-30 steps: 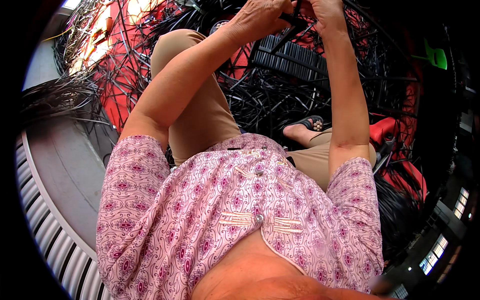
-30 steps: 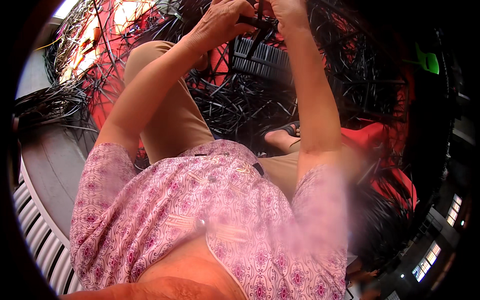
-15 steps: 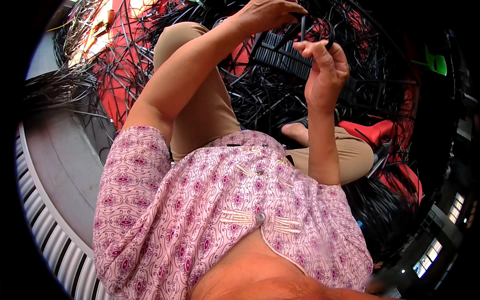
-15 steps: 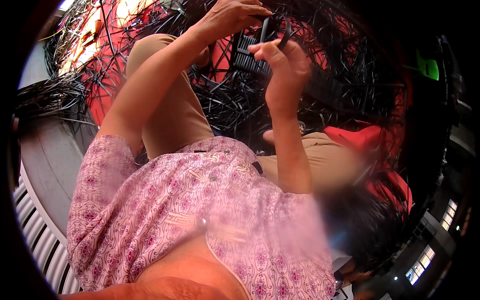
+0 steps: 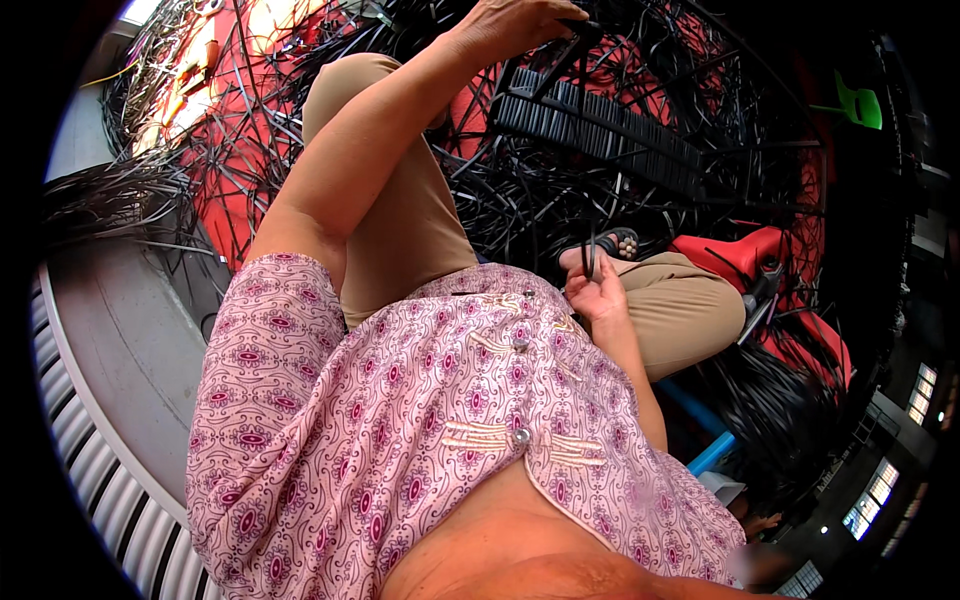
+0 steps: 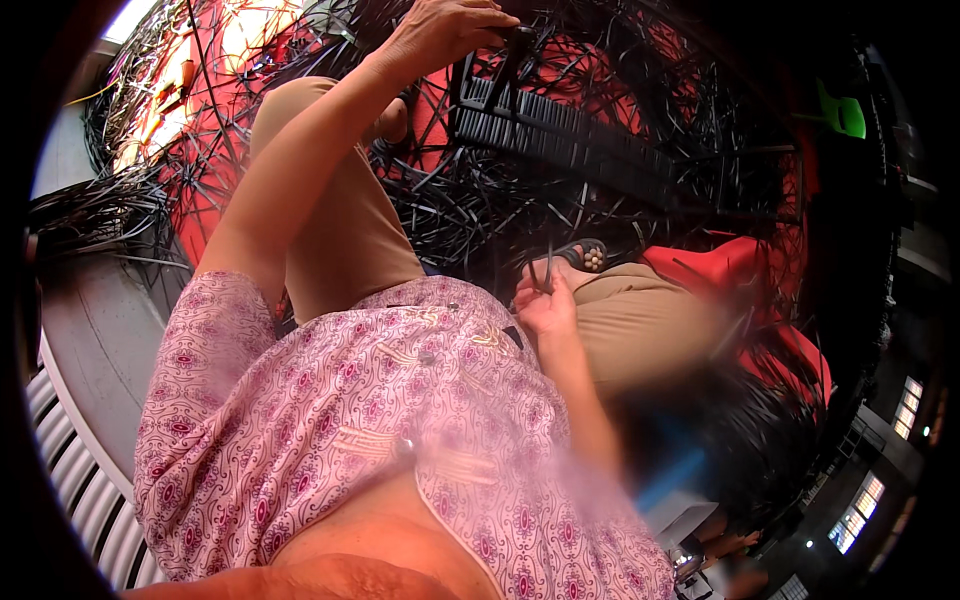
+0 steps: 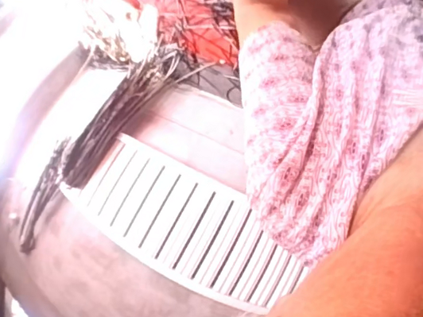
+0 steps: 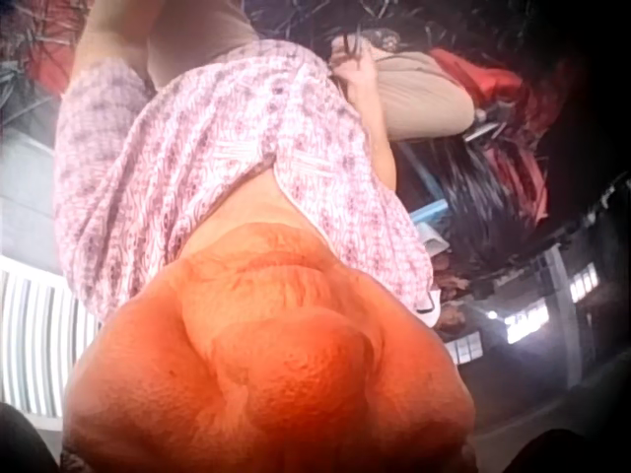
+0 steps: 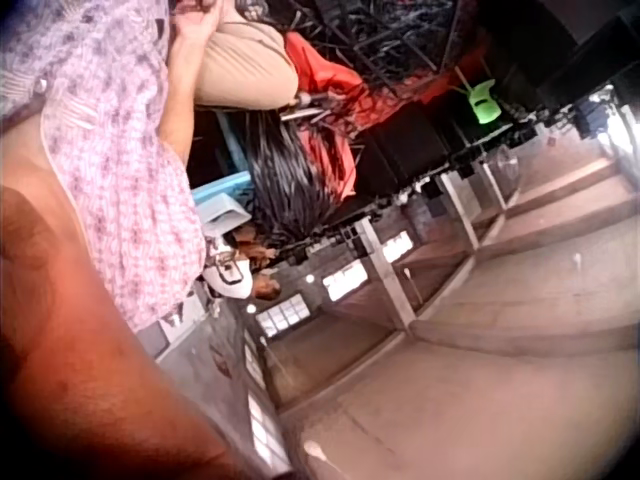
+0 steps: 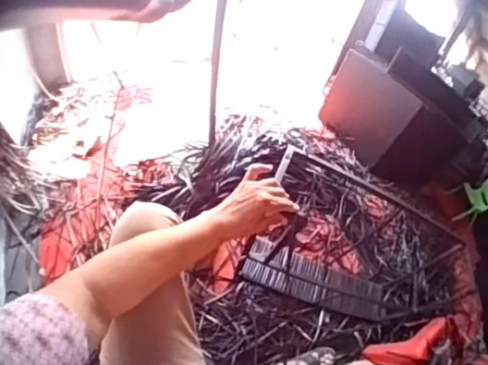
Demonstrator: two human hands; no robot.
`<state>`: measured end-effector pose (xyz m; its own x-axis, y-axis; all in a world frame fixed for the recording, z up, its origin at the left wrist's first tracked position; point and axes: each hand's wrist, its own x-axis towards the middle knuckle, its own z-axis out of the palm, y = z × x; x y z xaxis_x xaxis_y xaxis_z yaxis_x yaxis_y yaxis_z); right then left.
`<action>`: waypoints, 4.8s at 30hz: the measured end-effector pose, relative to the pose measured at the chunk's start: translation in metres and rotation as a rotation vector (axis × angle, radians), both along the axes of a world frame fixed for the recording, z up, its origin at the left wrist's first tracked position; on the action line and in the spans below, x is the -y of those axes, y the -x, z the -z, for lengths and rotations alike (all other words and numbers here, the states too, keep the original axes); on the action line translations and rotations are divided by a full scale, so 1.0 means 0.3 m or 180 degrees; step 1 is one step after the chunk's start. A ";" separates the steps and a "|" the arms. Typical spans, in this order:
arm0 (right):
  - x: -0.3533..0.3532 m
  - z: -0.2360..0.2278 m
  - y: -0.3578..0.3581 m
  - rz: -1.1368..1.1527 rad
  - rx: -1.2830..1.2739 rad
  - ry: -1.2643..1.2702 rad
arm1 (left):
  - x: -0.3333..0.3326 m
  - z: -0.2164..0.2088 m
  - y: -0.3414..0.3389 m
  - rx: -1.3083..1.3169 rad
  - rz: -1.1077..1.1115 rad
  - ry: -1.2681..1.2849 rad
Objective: The person sits on the floor and repairs a black wicker chair using a staple gun and pliers. They secure loose black wicker strands to the chair frame by hand and with the staple gun, occasionally using pliers to adjust the material.
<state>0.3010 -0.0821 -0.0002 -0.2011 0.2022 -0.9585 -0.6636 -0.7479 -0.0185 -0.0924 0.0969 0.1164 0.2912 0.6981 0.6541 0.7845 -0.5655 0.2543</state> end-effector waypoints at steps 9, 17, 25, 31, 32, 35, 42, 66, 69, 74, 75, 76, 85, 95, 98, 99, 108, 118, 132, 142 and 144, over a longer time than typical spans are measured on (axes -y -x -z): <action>-0.251 -0.371 0.304 -0.5302 0.3255 -0.2804 | -0.006 0.005 0.007 -0.0026 0.0051 0.0061; -0.490 -0.627 0.532 -0.2729 0.2167 -0.4580 | 0.014 -0.012 -0.001 0.0011 0.0092 0.0113; -0.536 -0.412 0.680 -0.1980 0.1544 -0.4264 | 0.026 -0.033 0.009 0.0024 0.0138 0.0197; -0.516 -0.254 0.745 -0.1302 0.1069 -0.4454 | 0.021 -0.024 0.007 0.0074 0.0234 0.0191; -0.522 -0.231 0.756 -0.1209 0.0998 -0.4438 | 0.016 -0.028 0.009 -0.0016 0.0210 0.0255; -0.541 -0.185 0.764 -0.1086 0.1080 -0.4736 | 0.012 -0.038 0.008 0.0006 0.0289 0.0381; -0.546 -0.184 0.771 -0.1033 0.1261 -0.4603 | 0.018 -0.059 -0.001 -0.0110 0.0320 0.0546; -0.120 0.400 0.411 -0.5221 0.3224 -0.3930 | -0.088 -0.027 0.012 0.0077 0.0292 0.0345; -0.071 0.461 0.399 -0.5055 0.3192 -0.4373 | -0.141 -0.044 0.020 0.0141 0.0159 0.0508; -0.020 0.515 0.379 -0.4876 0.3281 -0.3960 | -0.271 -0.078 0.038 0.0337 0.0078 0.0425; -0.013 0.525 0.370 -0.4707 0.3182 -0.4111 | -0.301 -0.081 0.038 0.0433 -0.0053 0.0798; -0.007 0.537 0.362 -0.4720 0.3068 -0.3974 | -0.329 -0.082 0.043 0.0363 -0.0012 0.0676; -0.007 0.647 0.315 -0.4137 0.2598 -0.3545 | -0.572 -0.025 0.121 0.0408 -0.0182 0.0719; -0.205 0.455 0.341 -0.7380 0.1859 -0.1978 | -0.823 -0.032 0.188 0.0660 -0.0108 0.1251; -0.476 0.376 0.388 -0.5709 0.2605 -0.3043 | -0.865 0.006 0.198 0.1046 -0.0131 0.1827; -0.554 0.348 0.418 -0.4697 0.2500 -0.3518 | -0.884 0.014 0.204 0.1161 -0.0093 0.1906; -1.036 0.210 0.797 -0.1879 0.2885 -0.3982 | -0.884 0.012 0.197 0.0734 -0.0128 0.0682; -0.968 0.263 0.884 -0.0927 0.2931 -0.3867 | -0.846 0.006 0.185 0.1048 -0.0044 0.0751; -0.935 0.392 0.933 -0.0361 0.1659 -0.3447 | -0.806 -0.010 0.177 0.1049 -0.0143 0.0722; -0.970 0.400 0.871 -0.1004 0.1205 -0.3584 | -0.834 0.018 0.167 0.1775 0.0020 0.1199; -1.018 0.403 0.855 -0.0912 0.1408 -0.3660 | -0.837 0.022 0.166 0.1639 -0.0818 0.0526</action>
